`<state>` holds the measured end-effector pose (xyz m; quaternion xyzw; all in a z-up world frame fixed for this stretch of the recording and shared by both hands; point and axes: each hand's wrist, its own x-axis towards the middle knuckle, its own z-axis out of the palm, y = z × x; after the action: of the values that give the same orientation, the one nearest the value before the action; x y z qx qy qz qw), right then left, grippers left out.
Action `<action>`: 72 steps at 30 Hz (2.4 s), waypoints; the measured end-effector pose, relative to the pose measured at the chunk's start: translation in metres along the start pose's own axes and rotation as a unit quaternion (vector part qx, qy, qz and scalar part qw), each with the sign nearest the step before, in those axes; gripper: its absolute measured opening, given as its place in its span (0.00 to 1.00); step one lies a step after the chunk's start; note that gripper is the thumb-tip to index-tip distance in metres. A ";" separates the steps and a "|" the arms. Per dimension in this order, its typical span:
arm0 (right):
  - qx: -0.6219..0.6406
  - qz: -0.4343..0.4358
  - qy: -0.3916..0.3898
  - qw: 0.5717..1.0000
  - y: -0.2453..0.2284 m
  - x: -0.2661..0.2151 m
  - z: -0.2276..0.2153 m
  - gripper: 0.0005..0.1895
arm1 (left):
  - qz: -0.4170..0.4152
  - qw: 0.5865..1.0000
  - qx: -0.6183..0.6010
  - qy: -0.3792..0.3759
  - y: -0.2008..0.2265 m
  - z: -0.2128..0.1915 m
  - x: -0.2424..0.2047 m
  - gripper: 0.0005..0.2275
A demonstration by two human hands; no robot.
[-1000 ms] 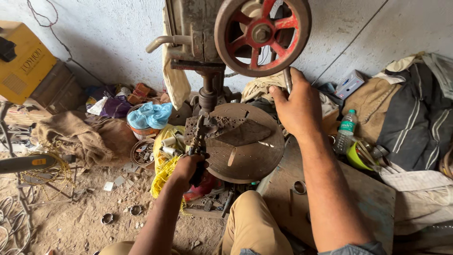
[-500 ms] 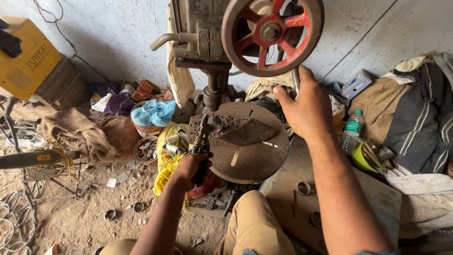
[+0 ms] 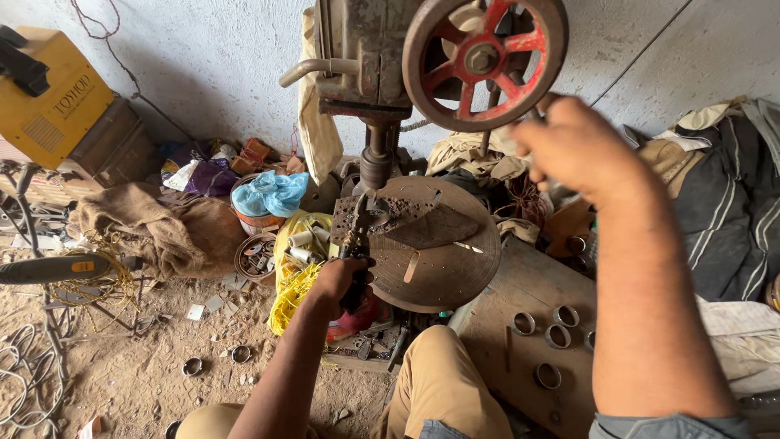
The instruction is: The person operates a manual drill press by turning the red handwheel to lower the drill bit onto a metal piece held in a vise. The person continues to rotate the wheel to drill into the metal workpiece.
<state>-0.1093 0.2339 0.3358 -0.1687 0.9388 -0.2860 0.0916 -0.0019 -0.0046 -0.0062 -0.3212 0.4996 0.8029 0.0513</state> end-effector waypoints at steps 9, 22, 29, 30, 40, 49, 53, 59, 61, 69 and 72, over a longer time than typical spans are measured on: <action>-0.034 -0.046 0.078 0.995 -0.001 0.003 0.004 0.15 | -0.005 1.000 0.007 0.026 0.003 0.008 -0.009 0.13; -0.131 -0.210 0.201 0.948 0.053 0.030 0.055 0.25 | 0.016 0.999 -0.041 -0.001 -0.003 0.008 -0.007 0.09; 0.020 -0.028 0.089 0.995 0.018 0.018 0.047 0.27 | 0.021 0.997 -0.067 -0.009 -0.006 0.008 -0.002 0.09; 0.017 -0.039 0.121 0.992 0.017 0.014 0.049 0.23 | 0.026 0.997 -0.068 -0.008 -0.007 0.008 -0.001 0.09; 0.016 -0.180 0.277 0.944 0.050 0.020 0.075 0.12 | 0.008 0.999 -0.031 0.005 -0.005 0.007 -0.008 0.11; 0.039 -0.174 0.261 0.949 0.055 0.024 0.077 0.13 | 0.001 1.000 -0.031 0.003 -0.005 0.006 -0.008 0.11; 0.057 -0.173 0.247 0.952 0.050 0.021 0.075 0.11 | -0.009 0.999 -0.047 -0.002 -0.005 0.006 -0.006 0.11; 0.110 -0.152 0.226 0.956 0.043 0.018 0.075 0.12 | -0.011 0.999 -0.052 -0.005 -0.006 0.005 -0.003 0.11; 0.107 -0.160 0.227 0.955 0.043 0.018 0.075 0.12 | -0.005 0.999 -0.049 -0.010 -0.006 0.005 -0.002 0.12; 0.141 -0.163 0.212 0.953 0.041 0.017 0.074 0.14 | -0.031 0.997 -0.074 -0.020 -0.001 0.008 -0.009 0.13; 0.130 -0.171 0.217 0.952 0.041 0.016 0.073 0.13 | -0.045 0.995 -0.084 -0.021 0.007 0.015 -0.018 0.10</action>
<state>-0.1156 0.2232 0.2518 -0.2476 0.8478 -0.4466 -0.1433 0.0026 0.0083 0.0139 -0.3294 0.4145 0.8453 0.0711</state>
